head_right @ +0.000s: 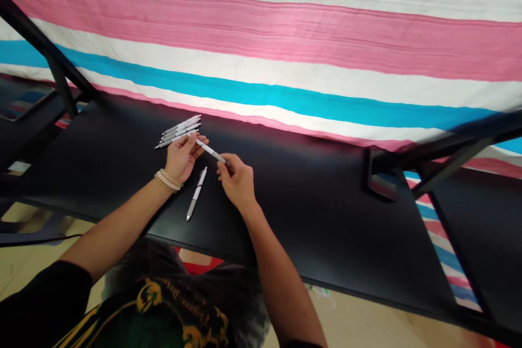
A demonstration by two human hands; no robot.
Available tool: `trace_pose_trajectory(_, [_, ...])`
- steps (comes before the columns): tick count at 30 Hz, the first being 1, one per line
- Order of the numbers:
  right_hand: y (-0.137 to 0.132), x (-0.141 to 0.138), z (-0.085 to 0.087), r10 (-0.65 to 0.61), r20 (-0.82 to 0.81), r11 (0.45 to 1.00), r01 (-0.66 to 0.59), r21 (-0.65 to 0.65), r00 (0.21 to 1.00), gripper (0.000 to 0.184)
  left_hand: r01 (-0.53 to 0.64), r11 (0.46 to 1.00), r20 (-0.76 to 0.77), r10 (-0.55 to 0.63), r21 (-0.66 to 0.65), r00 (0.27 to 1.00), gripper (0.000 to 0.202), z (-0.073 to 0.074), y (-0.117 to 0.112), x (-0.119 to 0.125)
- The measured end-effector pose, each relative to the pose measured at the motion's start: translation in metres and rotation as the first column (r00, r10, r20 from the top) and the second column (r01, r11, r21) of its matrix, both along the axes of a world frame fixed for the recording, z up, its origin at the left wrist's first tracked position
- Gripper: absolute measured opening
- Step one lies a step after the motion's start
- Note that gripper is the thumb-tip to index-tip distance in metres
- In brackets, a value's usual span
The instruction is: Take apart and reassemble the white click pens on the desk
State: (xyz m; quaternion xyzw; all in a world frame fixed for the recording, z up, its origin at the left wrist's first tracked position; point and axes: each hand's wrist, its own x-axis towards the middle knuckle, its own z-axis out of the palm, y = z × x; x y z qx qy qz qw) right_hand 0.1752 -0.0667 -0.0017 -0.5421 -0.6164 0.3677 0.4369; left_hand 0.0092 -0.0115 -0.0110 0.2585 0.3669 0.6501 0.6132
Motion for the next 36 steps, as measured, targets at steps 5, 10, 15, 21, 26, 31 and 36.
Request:
trace_pose_trajectory(5, [-0.001,-0.001,0.001,0.122,0.026,0.992,-0.122,-0.017,0.992,0.031,0.093,0.996,0.096,-0.091,-0.013,0.991,0.021,0.009,-0.001,-0.003])
trace_pose_trajectory(10, [-0.001,-0.002,0.004,0.158,0.008,0.987,-0.158,0.039,0.987,0.039,0.216,0.975,0.291,-0.195,-0.044,0.937,0.023,0.029,-0.003,-0.025])
trace_pose_trajectory(15, [0.001,0.000,0.001,0.126,0.005,0.992,-0.126,0.029,0.992,0.035,0.149,0.988,0.320,-0.129,-0.037,0.939,0.023,0.047,-0.007,-0.046])
trace_pose_trajectory(21, [0.001,0.001,0.003,0.123,0.032,0.992,-0.124,0.039,0.992,0.034,0.103,0.995,0.271,-0.096,-0.013,0.958,0.036,0.063,-0.009,-0.052])
trace_pose_trajectory(26, [0.001,0.001,0.002,0.121,0.045,0.989,-0.125,0.078,0.992,0.030,0.091,0.996,0.189,-0.094,0.026,0.977,0.039,0.075,-0.008,-0.057])
trace_pose_trajectory(31, [0.000,0.001,0.001,0.119,0.074,0.986,-0.127,0.108,0.990,0.028,0.073,0.994,0.171,-0.085,0.077,0.982,0.047,0.089,-0.007,-0.061])
trace_pose_trajectory(36, [0.002,0.001,0.001,0.106,0.098,0.988,-0.116,0.103,0.990,0.026,0.048,0.997,0.097,-0.055,0.066,0.994,0.039,0.102,-0.007,-0.060])
